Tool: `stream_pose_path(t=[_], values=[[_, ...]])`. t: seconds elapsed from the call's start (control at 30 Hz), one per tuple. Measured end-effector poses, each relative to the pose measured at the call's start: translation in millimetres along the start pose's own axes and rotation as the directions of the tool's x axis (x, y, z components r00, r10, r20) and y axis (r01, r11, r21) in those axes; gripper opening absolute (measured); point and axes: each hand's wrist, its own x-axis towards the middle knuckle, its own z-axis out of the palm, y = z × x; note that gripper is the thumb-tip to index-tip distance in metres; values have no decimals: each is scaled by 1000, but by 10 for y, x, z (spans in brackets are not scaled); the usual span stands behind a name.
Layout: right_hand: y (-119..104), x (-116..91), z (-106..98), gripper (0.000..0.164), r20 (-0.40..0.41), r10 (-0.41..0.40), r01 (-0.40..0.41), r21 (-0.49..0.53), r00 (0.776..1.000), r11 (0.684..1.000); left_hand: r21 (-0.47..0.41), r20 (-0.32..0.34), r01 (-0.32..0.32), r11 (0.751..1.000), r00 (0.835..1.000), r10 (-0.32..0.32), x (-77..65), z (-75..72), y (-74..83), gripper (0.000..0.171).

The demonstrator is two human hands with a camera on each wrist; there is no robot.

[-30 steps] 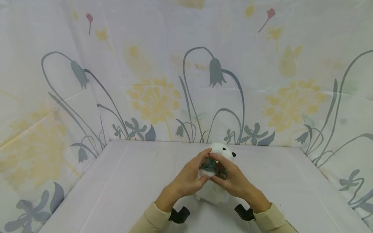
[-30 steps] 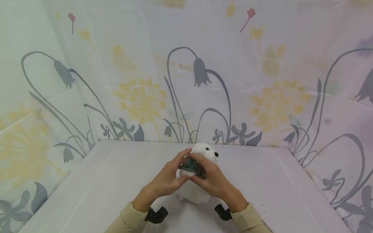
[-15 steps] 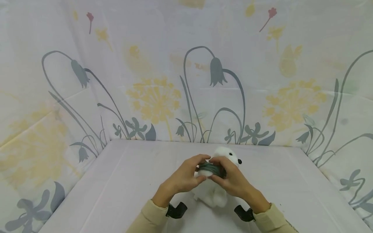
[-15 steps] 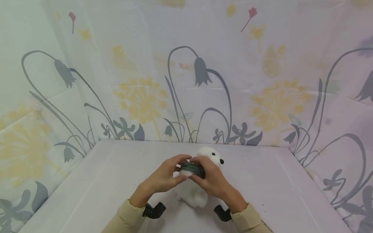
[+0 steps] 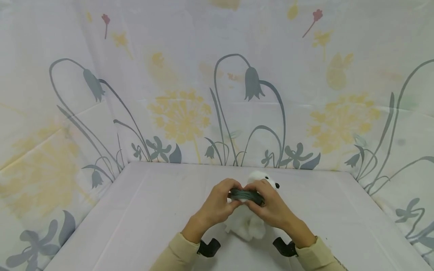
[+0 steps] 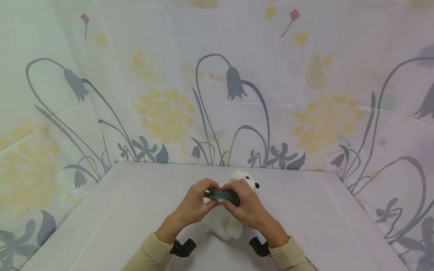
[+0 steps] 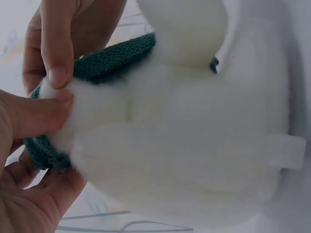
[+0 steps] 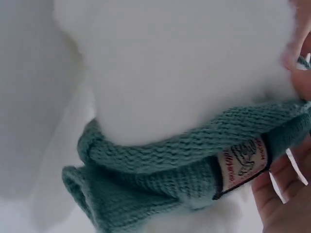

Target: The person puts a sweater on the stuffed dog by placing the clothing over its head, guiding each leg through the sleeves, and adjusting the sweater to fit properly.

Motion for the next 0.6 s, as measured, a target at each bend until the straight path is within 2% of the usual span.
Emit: stream_pose_path(t=[0.2, 0.3, 0.43, 0.6], values=[[41, -4, 47, 31, -5, -37, 37, -91, 999, 995, 16, -18, 31, 999, 999, -31, -6, 67, 12, 30], [64, -12, 68, 26, -33, -48, 44, -118, 998, 992, -1, -39, 50, 999, 998, -50, -7, 82, 11, 29], [92, -27, 90, 26, -77, -54, 42, -149, 996, 988, -10, -99, 70, 997, 993, -71, -7, 123, -22, 26], [103, -19, 109, 26, -82, -68, 53, -172, 994, 984, 53, -183, 87, 995, 980, -76, -14, 185, -65, 26]])
